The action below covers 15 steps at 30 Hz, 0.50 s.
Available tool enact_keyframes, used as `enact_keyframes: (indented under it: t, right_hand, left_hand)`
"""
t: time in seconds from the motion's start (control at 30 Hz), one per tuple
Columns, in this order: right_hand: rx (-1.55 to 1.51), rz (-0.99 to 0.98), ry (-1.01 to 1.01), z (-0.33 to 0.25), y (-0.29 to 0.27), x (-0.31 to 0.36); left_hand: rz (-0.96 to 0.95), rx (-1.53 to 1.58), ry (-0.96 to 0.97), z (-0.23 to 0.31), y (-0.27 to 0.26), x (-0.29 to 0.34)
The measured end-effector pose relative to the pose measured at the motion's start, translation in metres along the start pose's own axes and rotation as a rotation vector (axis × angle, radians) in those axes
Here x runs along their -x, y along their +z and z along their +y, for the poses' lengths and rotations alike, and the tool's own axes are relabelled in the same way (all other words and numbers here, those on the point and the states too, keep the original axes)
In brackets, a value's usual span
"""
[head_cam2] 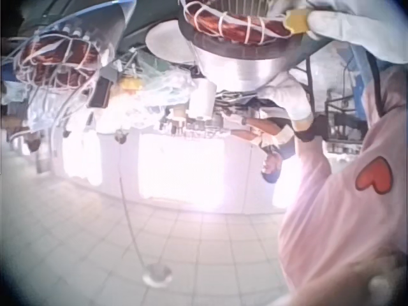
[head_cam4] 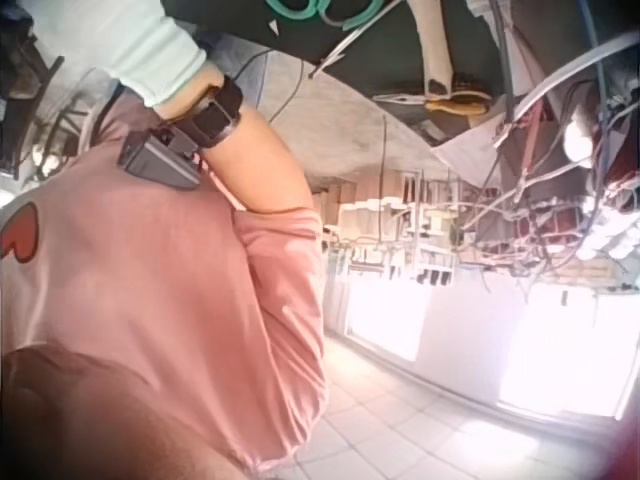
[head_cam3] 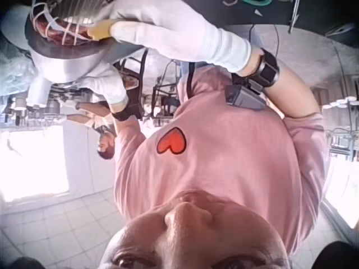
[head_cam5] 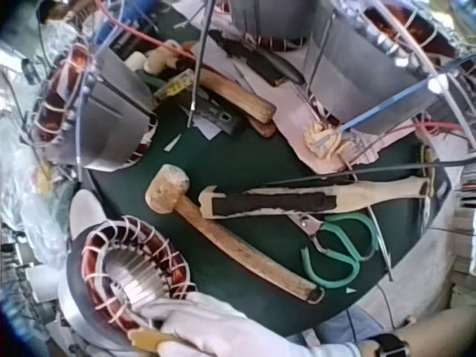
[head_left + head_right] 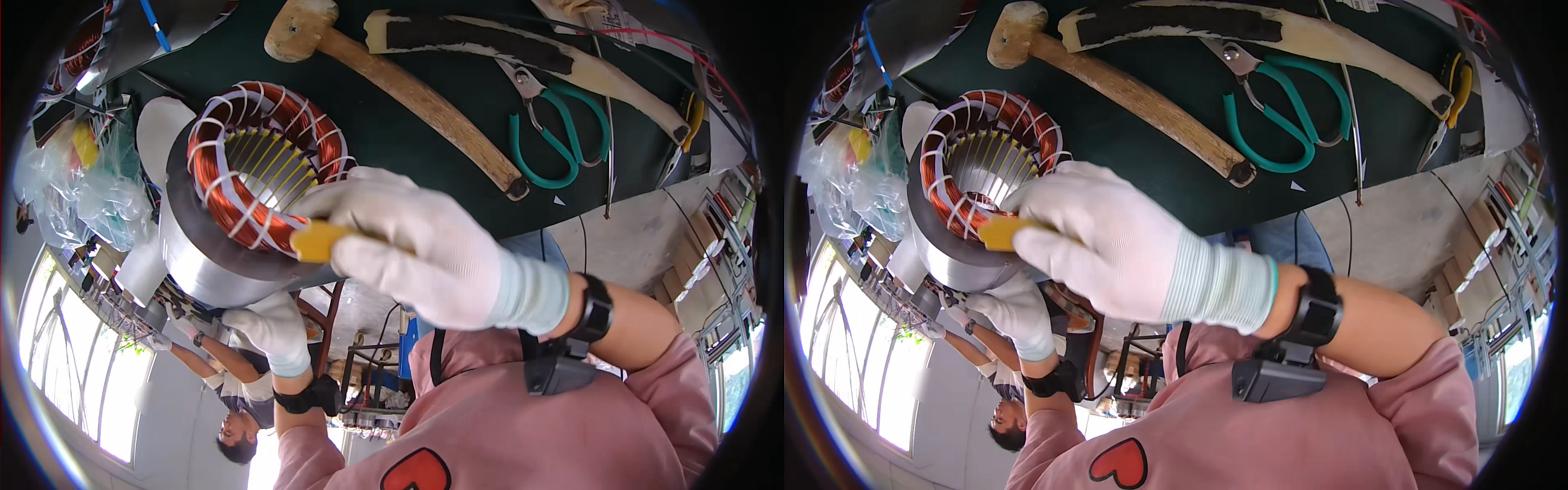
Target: Assembling and finishing electric motor stators by hammering components into place, scraping insulation, and trimming wires.
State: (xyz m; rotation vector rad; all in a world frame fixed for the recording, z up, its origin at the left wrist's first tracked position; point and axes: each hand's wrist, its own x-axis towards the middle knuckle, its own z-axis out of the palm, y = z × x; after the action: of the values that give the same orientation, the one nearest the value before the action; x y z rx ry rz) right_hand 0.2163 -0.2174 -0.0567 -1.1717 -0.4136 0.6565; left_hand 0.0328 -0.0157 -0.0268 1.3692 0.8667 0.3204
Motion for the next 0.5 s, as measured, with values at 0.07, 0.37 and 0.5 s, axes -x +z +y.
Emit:
enact_keyframes:
  t: [0.07,0.37,0.5]
  right_hand:
    - [0.024,0.167,-0.103,0.001,0.019,0.012]
    - [0.117,0.010,0.130,-0.038,0.004,0.057]
    - [0.027,-0.082,0.242,-0.020,-0.027,0.035]
  left_hand:
    - [0.157,0.122,-0.113,-0.002,-0.001,0.003]
    - [0.137,0.042,-0.355,0.020,-0.007,0.067]
    - [0.167,-0.134,-0.267,0.022,-0.029,0.045]
